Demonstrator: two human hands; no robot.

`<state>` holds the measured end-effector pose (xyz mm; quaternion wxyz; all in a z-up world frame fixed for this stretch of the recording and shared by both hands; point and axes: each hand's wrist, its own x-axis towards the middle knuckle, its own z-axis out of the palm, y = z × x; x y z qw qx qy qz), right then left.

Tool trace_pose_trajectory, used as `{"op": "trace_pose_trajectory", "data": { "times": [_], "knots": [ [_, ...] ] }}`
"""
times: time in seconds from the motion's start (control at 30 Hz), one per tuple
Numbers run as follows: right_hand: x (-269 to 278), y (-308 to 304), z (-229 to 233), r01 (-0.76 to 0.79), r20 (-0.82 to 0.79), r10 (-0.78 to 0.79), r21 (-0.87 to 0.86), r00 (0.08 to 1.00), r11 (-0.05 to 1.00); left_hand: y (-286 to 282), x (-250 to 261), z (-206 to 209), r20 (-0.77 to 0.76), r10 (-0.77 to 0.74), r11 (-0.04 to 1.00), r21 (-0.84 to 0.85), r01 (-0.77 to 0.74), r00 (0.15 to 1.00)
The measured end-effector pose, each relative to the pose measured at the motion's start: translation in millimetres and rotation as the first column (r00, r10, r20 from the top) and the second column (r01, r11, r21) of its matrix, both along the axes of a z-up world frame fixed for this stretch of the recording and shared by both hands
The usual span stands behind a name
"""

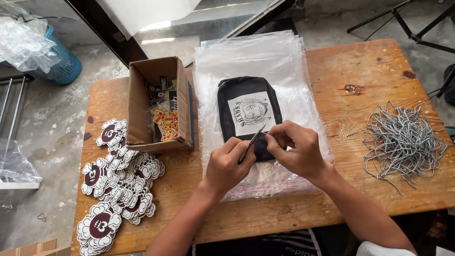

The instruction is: The person attaches a metal chain to a black pouch using a small clip, then places the pouch into a clear plastic bag. The person repeats this process for a second pouch, handling the items on a wooden table.

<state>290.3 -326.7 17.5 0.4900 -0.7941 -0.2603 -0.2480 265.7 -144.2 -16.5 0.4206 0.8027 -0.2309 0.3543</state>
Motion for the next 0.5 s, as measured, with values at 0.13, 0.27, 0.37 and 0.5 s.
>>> {"op": "trace_pose_trajectory", "data": {
  "times": [0.13, 0.27, 0.37, 0.5],
  "knots": [
    [-1.0, 1.6, 1.6, -0.024, 0.014, 0.024, -0.007, 1.0, 1.0, 1.2, 1.1, -3.8, 0.064, 0.027, 0.997, 0.072, -0.031, 0.998],
    [-3.8, 2.7, 0.4, -0.017, 0.025, 0.017, -0.016, 1.0, 1.0, -0.2, 0.1, -3.6, 0.087, 0.037, 0.994, 0.099, -0.046, 0.996],
    [-3.7, 3.1, 4.1, -0.038, 0.036, 0.039, -0.031, 0.999, 0.999, 0.1, 0.0, -5.4, 0.12, 0.069, 0.985, 0.148, -0.087, 0.99],
    [-3.1, -3.5, 5.3, -0.037, -0.018, 0.036, -0.061, 0.999, 0.997, 0.3, 1.1, -4.9, 0.132, 0.046, 0.977, 0.201, -0.072, 0.99]
  ]
}}
